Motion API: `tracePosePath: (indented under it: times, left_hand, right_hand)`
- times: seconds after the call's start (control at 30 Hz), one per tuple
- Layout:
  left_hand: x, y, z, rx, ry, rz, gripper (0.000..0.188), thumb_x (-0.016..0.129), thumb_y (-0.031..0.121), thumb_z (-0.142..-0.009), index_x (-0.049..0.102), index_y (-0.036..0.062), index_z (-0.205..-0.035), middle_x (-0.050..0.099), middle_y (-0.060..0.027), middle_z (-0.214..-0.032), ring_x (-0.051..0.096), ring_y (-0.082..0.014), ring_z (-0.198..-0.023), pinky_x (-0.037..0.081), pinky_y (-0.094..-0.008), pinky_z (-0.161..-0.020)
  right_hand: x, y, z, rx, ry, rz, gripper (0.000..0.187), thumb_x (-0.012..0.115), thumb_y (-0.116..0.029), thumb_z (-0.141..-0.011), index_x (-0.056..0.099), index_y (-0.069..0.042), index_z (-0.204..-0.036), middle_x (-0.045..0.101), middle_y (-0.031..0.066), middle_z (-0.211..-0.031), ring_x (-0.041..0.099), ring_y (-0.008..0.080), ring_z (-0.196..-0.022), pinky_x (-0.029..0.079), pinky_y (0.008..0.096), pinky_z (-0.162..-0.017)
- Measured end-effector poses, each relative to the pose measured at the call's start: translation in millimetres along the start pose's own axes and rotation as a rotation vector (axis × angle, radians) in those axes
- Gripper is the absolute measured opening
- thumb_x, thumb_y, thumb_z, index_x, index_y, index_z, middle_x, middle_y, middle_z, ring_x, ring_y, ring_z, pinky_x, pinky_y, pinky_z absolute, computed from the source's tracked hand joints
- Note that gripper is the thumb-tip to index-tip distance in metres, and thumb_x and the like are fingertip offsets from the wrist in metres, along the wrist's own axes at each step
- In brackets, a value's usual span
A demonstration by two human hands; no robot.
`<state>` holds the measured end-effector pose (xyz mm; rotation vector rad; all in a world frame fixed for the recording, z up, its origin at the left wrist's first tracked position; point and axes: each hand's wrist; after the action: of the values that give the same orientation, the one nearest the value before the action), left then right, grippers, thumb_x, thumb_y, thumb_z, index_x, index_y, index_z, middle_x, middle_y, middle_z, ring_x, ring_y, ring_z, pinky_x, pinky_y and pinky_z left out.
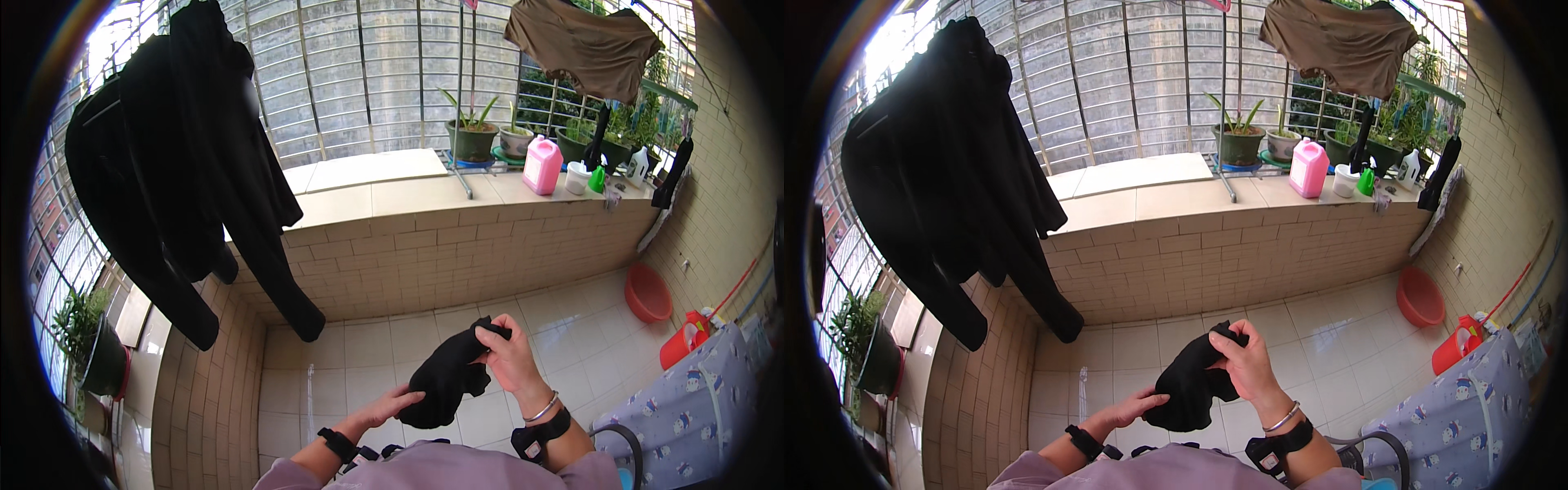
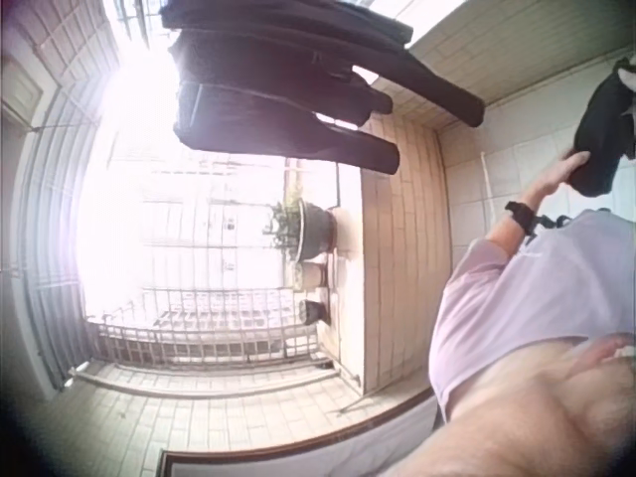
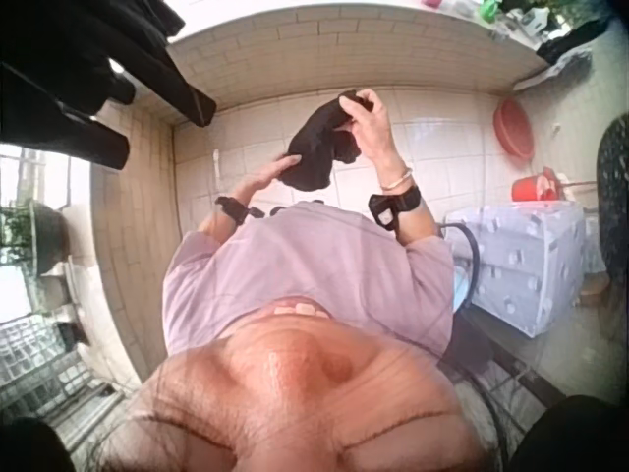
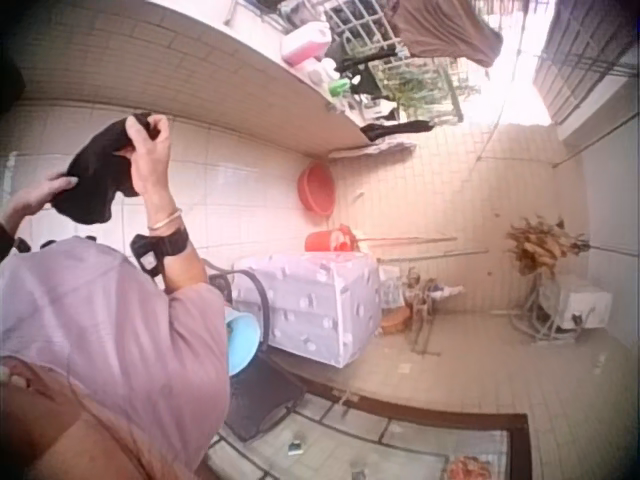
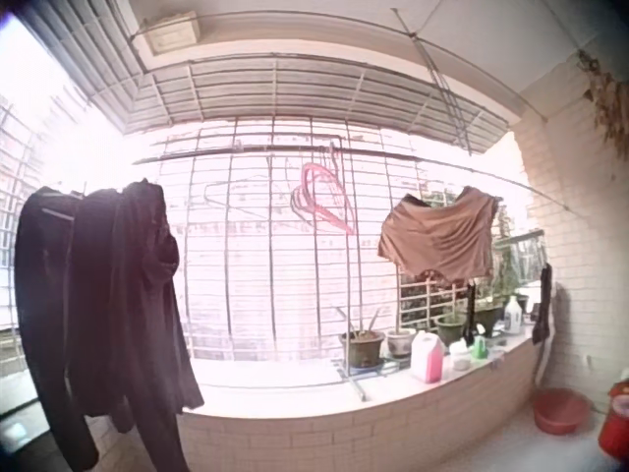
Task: The person takes wet clothes from a blue basin, places each item on a hanger or clothespin, and hangs them on a balcony clothesline. Items include a brown shirt, black pants, black socks, a yellow shirt, a blue checkered cloth, and a pink bra. The person also waters potted plants with a hose at the end.
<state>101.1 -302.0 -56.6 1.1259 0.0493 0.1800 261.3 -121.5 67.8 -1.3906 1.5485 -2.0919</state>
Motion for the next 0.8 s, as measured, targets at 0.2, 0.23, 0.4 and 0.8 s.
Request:
tracePosePath:
  times: [0.2, 0.23, 0.4, 0.8]
  left_hand:
    - [-21.8, 6.6, 16.2, 0.009, -0.091, 0.092, 0.046, 0.057, 0.045, -0.090, 0.053, 0.0104, -0.119, 0.052, 0.0047, -0.090, 0.045, -0.0069, -0.074, 0.038, -0.0212, -0.063]
    - [-28.2, 6.9, 21.7, 0.032, -0.104, 0.148, 0.041, 0.058, 0.042, -0.090, 0.055, 0.0103, -0.116, 0.053, 0.0048, -0.089, 0.046, -0.0065, -0.074, 0.039, -0.0211, -0.063]
    - [-57.0, 4.7, 24.8, 0.020, 0.022, 0.075, 0.021, 0.057, 0.014, -0.085, 0.059, 0.0070, -0.105, 0.057, 0.0007, -0.082, 0.050, -0.0085, -0.073, 0.043, -0.0231, -0.063]
    - [-92.6, 75.0, 15.2, 0.005, 0.579, -0.418, 0.036, 0.036, 0.009, -0.085, 0.053, 0.0005, -0.116, 0.064, -0.0141, -0.075, 0.063, -0.0191, -0.052, 0.050, -0.0298, -0.051]
  right_hand:
    - [-21.7, -27.7, -3.2, -0.162, 0.242, 0.025, 0.021, 0.063, -0.005, -0.086, 0.046, -0.010, -0.097, 0.060, 0.0068, -0.091, 0.063, 0.0197, -0.080, 0.055, 0.0413, -0.064]
    - [-29.8, -35.1, -1.3, -0.178, 0.235, 0.006, 0.020, 0.061, -0.004, -0.086, 0.046, -0.010, -0.098, 0.060, 0.0073, -0.093, 0.062, 0.0199, -0.084, 0.054, 0.0422, -0.067]
    - [-62.6, -40.0, 11.5, -0.148, 0.141, 0.080, 0.018, 0.053, 0.000, -0.084, 0.043, -0.009, -0.096, 0.057, 0.0077, -0.094, 0.059, 0.0189, -0.087, 0.051, 0.0414, -0.079]
    - [-117.8, -18.6, -6.3, -0.054, 0.363, 0.578, 0.014, 0.048, -0.002, -0.086, 0.054, -0.005, -0.098, 0.055, 0.0034, -0.083, 0.057, 0.0109, -0.071, 0.054, 0.0281, -0.061]
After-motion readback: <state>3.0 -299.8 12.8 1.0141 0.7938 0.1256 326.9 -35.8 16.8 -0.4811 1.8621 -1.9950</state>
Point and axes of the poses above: each hand's wrist, its own z-axis away from the middle knuckle, its own x-axis out of the palm, y = z × x
